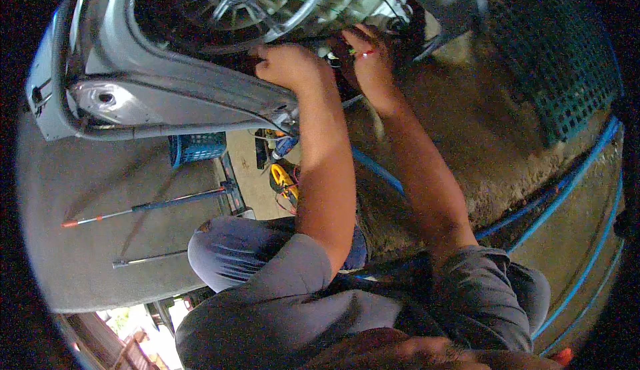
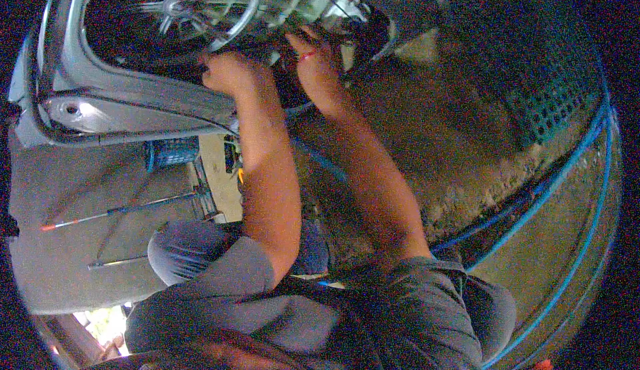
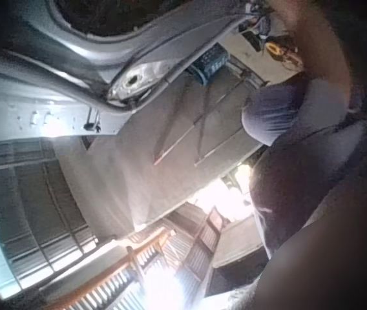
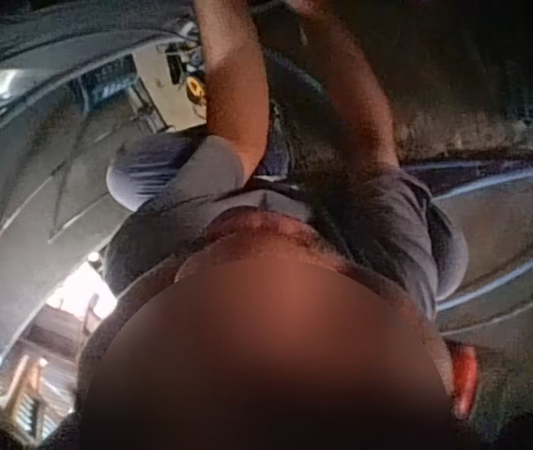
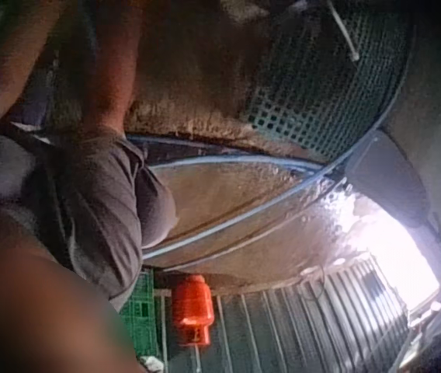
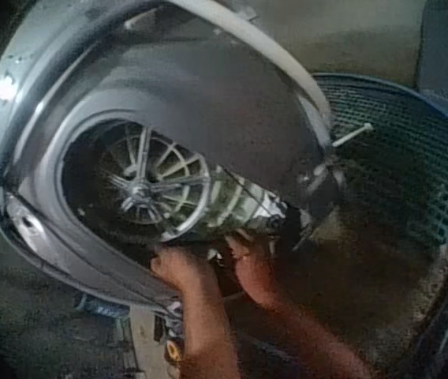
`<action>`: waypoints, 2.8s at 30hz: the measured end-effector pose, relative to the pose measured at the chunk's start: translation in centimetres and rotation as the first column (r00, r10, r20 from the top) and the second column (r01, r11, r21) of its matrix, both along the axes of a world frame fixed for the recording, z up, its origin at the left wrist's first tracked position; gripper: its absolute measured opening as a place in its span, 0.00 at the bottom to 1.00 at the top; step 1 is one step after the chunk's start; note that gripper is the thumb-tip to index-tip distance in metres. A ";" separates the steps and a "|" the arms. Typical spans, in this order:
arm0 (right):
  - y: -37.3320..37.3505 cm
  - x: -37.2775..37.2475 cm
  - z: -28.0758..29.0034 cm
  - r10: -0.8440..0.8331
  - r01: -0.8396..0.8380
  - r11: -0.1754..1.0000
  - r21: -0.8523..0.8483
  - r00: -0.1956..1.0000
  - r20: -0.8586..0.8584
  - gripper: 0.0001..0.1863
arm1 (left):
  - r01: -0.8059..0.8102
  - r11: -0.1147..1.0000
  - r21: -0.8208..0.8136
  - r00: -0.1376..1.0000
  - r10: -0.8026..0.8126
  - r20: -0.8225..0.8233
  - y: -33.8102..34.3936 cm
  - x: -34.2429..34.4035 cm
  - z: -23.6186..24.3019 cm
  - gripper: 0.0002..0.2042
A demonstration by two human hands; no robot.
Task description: The person works on the back of a washing machine, routing wires and securing components with a cordless drill. They then use a multimeter to test electrical connections.
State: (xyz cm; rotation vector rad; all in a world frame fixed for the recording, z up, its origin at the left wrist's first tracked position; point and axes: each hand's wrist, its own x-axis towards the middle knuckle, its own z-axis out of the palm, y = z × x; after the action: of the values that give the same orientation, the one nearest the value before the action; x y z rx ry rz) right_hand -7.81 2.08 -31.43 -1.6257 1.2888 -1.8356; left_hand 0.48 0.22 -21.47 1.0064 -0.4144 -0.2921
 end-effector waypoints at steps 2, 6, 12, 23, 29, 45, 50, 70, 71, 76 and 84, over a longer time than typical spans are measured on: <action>0.0 0.0 -0.1 -0.005 0.005 1.000 -0.019 1.000 0.004 0.20 | -0.022 1.000 -0.008 0.976 0.023 0.219 -0.2 0.6 0.2 0.17; -0.1 0.3 -0.4 -0.032 0.031 0.999 -0.022 0.998 -0.050 0.20 | 0.024 1.000 0.006 0.999 -0.025 0.038 -0.6 1.7 -0.8 0.18; -0.7 1.7 -2.0 -0.046 0.046 0.999 -0.001 0.998 0.030 0.19 | -0.031 0.989 0.142 0.964 -0.008 0.266 0.0 1.5 -0.2 0.21; -1.3 1.2 -3.8 -0.138 0.135 0.989 -0.065 0.989 -0.048 0.23 | 0.064 0.992 0.106 0.998 -0.066 0.017 2.2 -2.7 1.6 0.24; -1.8 0.7 -4.5 -0.219 0.201 0.964 -0.175 0.971 -0.095 0.20 | 0.116 0.992 0.043 0.993 -0.117 0.009 2.1 -2.6 0.6 0.24; -1.5 0.7 -4.3 -0.151 0.149 0.983 -0.106 0.988 -0.015 0.17 | 0.160 0.986 0.041 0.987 -0.160 0.000 2.6 -3.5 1.3 0.22; -1.7 0.7 -4.1 -0.134 0.135 0.987 -0.089 0.991 0.017 0.16 | 0.104 0.989 0.103 0.995 -0.104 -0.010 2.9 -3.9 1.7 0.21; -2.0 0.8 -4.7 -0.153 0.149 0.985 -0.091 0.987 -0.041 0.13 | 0.097 0.991 0.093 0.995 -0.099 0.019 2.3 -3.4 1.4 0.24; -1.9 0.8 -4.6 -0.130 0.127 0.989 -0.071 0.991 -0.041 0.13 | 0.077 0.993 0.095 0.997 -0.078 0.015 2.1 -3.4 1.3 0.23; -1.6 0.4 -4.4 -0.189 0.181 0.976 -0.121 0.980 -0.061 0.17 | 0.004 0.999 0.047 0.998 -0.007 0.061 1.8 -2.8 0.8 0.21; -1.5 0.9 -3.6 -0.200 0.179 0.972 -0.150 0.970 -0.139 0.22 | 0.073 0.997 0.018 0.996 -0.074 0.053 2.7 -2.4 0.9 0.17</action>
State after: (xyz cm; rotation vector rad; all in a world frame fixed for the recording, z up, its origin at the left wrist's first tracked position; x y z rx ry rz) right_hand -6.90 0.58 -35.00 -1.8008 1.4585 -1.9823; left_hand -1.93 2.88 -20.55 1.0181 -0.4990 -0.3361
